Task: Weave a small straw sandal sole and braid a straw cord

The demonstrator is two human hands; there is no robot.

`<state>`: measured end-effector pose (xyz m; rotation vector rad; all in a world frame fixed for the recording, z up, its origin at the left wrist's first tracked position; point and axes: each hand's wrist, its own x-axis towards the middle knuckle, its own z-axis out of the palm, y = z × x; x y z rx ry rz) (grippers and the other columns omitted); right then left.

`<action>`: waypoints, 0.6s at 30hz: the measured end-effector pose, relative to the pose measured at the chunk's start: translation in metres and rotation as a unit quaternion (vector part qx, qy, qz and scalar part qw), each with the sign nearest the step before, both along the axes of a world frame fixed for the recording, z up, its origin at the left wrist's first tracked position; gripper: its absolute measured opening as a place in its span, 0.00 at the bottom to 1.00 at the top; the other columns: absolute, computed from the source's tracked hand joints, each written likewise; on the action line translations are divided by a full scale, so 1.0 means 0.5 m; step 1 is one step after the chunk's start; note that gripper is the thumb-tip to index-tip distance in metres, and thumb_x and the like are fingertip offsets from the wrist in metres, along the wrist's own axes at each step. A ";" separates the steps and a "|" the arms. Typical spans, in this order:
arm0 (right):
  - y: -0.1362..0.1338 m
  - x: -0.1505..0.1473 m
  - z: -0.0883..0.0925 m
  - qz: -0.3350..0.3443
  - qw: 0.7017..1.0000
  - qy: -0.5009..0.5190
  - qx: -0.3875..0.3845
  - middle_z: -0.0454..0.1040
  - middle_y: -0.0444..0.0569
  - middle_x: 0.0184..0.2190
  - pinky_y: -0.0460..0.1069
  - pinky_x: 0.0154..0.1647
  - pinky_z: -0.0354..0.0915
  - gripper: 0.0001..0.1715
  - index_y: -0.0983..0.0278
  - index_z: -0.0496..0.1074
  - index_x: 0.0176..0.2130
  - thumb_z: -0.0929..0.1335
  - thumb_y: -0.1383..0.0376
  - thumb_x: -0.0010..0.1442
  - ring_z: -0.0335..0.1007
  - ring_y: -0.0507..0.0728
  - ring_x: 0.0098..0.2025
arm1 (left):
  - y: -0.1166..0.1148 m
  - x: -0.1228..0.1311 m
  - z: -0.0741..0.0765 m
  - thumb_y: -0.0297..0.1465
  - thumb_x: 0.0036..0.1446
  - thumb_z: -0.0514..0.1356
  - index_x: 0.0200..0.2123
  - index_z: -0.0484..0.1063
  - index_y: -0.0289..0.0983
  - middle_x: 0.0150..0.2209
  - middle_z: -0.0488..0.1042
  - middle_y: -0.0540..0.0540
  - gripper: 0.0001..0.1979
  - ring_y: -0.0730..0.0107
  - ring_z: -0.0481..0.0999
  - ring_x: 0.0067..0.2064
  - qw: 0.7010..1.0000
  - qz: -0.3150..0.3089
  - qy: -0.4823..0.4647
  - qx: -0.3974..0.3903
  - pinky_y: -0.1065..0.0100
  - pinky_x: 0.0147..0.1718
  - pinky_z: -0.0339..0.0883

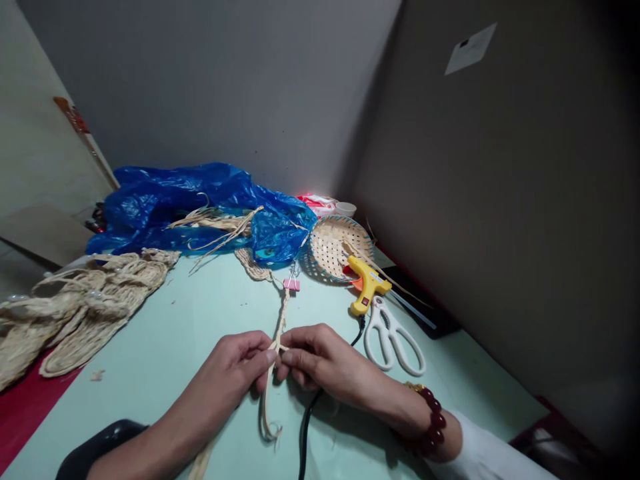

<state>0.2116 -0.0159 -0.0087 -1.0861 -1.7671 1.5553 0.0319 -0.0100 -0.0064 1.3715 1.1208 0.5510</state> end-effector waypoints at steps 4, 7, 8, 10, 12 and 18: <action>-0.001 -0.004 0.004 -0.061 0.997 -0.033 0.044 0.65 0.41 0.21 0.43 0.27 0.54 0.14 0.67 0.71 0.27 0.65 0.65 0.62 0.58 0.48 0.25 | -0.002 -0.001 0.001 0.38 0.56 0.56 0.25 0.70 0.37 0.19 0.67 0.55 0.13 0.76 0.55 0.20 0.998 -0.007 0.044 0.037 0.71 0.19 0.45; -0.004 -0.013 -0.002 -0.100 0.992 -0.043 0.057 0.68 0.42 0.21 0.43 0.27 0.55 0.14 0.68 0.71 0.26 0.64 0.65 0.61 0.60 0.49 0.25 | -0.005 -0.005 0.005 0.38 0.59 0.53 0.21 0.68 0.38 0.20 0.70 0.52 0.17 0.72 0.63 0.23 0.991 -0.026 0.096 0.089 0.70 0.24 0.53; -0.007 -0.015 -0.004 -0.110 0.991 -0.045 0.061 0.68 0.43 0.21 0.43 0.26 0.55 0.14 0.68 0.71 0.26 0.64 0.66 0.61 0.60 0.49 0.24 | -0.008 -0.006 0.009 0.38 0.60 0.52 0.20 0.67 0.38 0.20 0.70 0.52 0.18 0.71 0.65 0.24 0.987 -0.028 0.117 0.105 0.70 0.26 0.55; -0.013 -0.019 -0.005 -0.136 0.986 -0.056 0.081 0.66 0.41 0.20 0.44 0.24 0.52 0.13 0.67 0.71 0.26 0.64 0.67 0.60 0.56 0.48 0.24 | -0.021 -0.006 0.017 0.40 0.61 0.50 0.20 0.65 0.40 0.18 0.68 0.52 0.19 0.70 0.66 0.24 0.980 -0.016 0.155 0.127 0.69 0.26 0.56; -0.018 -0.021 -0.005 -0.159 0.978 -0.072 0.117 0.58 0.39 0.18 0.44 0.23 0.47 0.13 0.67 0.67 0.22 0.64 0.69 0.58 0.49 0.47 0.23 | -0.040 -0.003 0.022 0.41 0.62 0.48 0.20 0.62 0.41 0.17 0.66 0.54 0.20 0.70 0.66 0.22 0.970 -0.007 0.183 0.158 0.69 0.25 0.56; -0.018 -0.017 0.008 -0.117 0.986 -0.054 0.106 0.61 0.40 0.18 0.44 0.24 0.50 0.16 0.67 0.67 0.20 0.63 0.69 0.58 0.54 0.48 0.24 | -0.090 0.014 -0.015 0.27 0.62 0.44 0.28 0.69 0.41 0.22 0.75 0.48 0.16 0.66 0.74 0.23 0.891 -0.095 0.271 0.351 0.68 0.25 0.60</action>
